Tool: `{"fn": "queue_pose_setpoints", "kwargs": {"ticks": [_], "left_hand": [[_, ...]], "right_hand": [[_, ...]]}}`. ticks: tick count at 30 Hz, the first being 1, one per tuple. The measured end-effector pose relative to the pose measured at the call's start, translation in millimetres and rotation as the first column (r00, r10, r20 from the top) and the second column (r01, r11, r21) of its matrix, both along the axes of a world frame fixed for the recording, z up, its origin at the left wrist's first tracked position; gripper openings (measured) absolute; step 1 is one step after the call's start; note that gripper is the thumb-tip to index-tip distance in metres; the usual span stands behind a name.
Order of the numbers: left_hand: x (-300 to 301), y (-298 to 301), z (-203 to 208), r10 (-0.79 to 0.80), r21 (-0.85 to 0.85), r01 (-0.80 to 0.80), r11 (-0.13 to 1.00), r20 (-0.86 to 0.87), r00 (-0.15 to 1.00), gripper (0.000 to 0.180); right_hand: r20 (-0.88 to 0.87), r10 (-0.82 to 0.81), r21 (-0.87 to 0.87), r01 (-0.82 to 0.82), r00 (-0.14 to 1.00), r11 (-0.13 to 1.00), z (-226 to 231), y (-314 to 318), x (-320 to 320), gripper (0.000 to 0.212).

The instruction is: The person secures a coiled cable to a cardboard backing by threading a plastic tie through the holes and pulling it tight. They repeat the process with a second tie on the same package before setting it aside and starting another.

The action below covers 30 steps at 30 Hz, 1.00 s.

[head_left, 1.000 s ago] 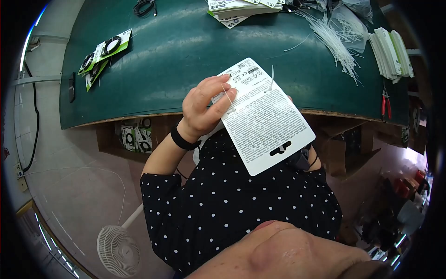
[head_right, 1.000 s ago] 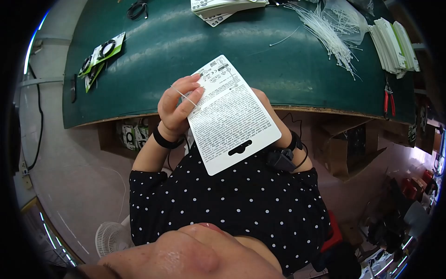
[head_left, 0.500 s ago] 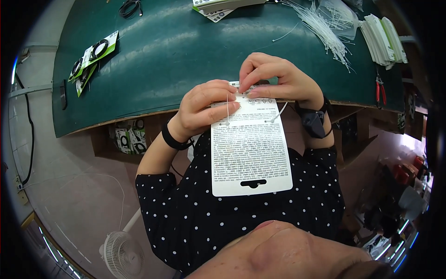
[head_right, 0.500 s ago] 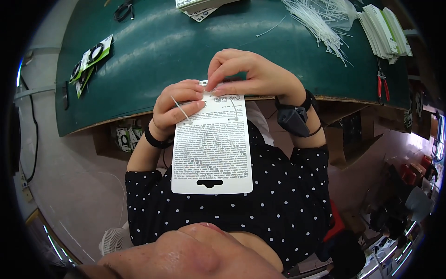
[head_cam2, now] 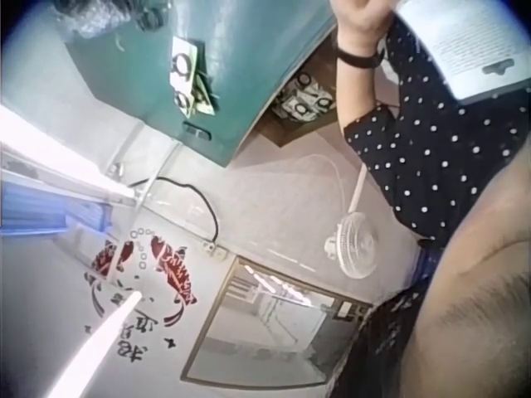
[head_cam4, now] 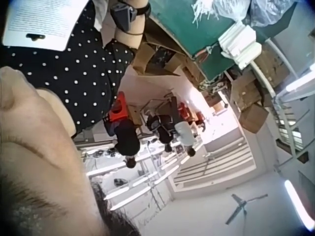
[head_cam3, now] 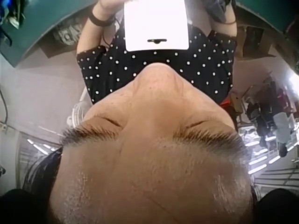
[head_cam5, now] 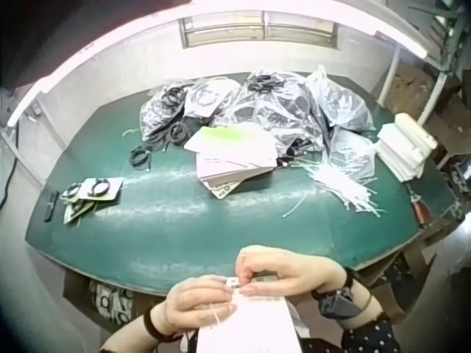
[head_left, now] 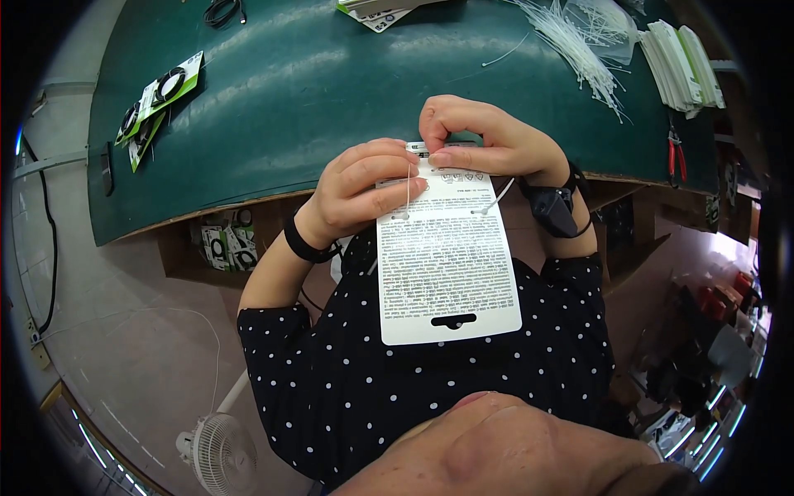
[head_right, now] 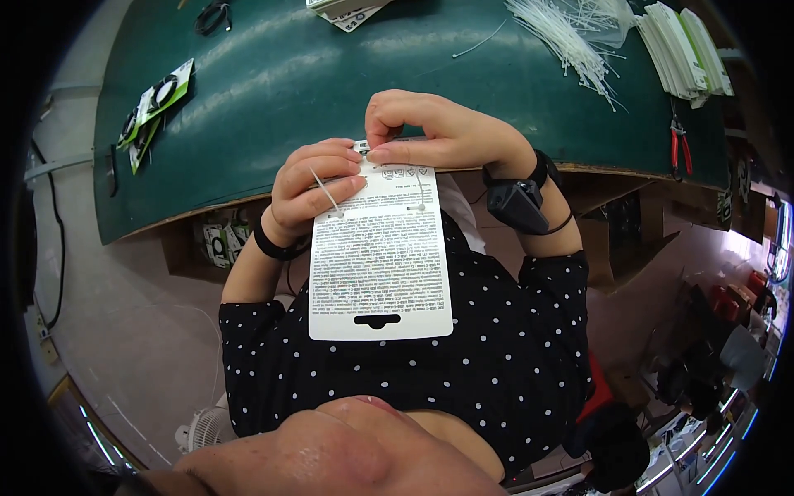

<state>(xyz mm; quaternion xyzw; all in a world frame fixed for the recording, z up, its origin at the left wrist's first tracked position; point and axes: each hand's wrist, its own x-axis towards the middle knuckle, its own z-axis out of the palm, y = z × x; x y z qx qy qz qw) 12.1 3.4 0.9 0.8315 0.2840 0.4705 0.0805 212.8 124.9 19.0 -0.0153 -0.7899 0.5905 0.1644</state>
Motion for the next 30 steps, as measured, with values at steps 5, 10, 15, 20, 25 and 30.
{"fn": "queue_pose_setpoints", "kwargs": {"ticks": [5, 10, 15, 20, 25, 30], "left_hand": [[0, 0, -4, 0.009, 0.027, -0.009, 1.0, -0.019, 1.0, 0.028], [-2, 3, -2, 0.015, 0.084, -0.008, 0.996, -0.082, 0.997, 0.027], [-2, 4, -4, 0.023, 0.1, -0.012, 0.995, -0.102, 0.994, 0.028], [1, 5, -4, -0.001, 0.118, 0.014, 0.993, -0.112, 0.994, 0.028], [0, 5, -5, 0.007, 0.095, 0.003, 0.995, -0.102, 0.995, 0.028], [-2, 6, -4, 0.027, 0.077, -0.023, 0.997, -0.054, 0.998, 0.028]], "right_hand": [[0.028, -0.045, 0.047, 0.044, 0.999, 0.998, 3, -2, 1, 0.013], [0.084, -0.146, 0.065, 0.141, 0.986, 0.988, 9, -2, 4, 0.014], [0.127, -0.213, 0.124, 0.197, 0.969, 0.972, 10, -2, 7, 0.015], [0.096, -0.234, 0.211, 0.21, 0.967, 0.955, 12, -6, 6, 0.016], [0.111, -0.239, 0.201, 0.214, 0.965, 0.956, 12, -6, 7, 0.016], [0.065, -0.287, 0.179, 0.271, 0.956, 0.946, 17, -3, 11, 0.016]]}}
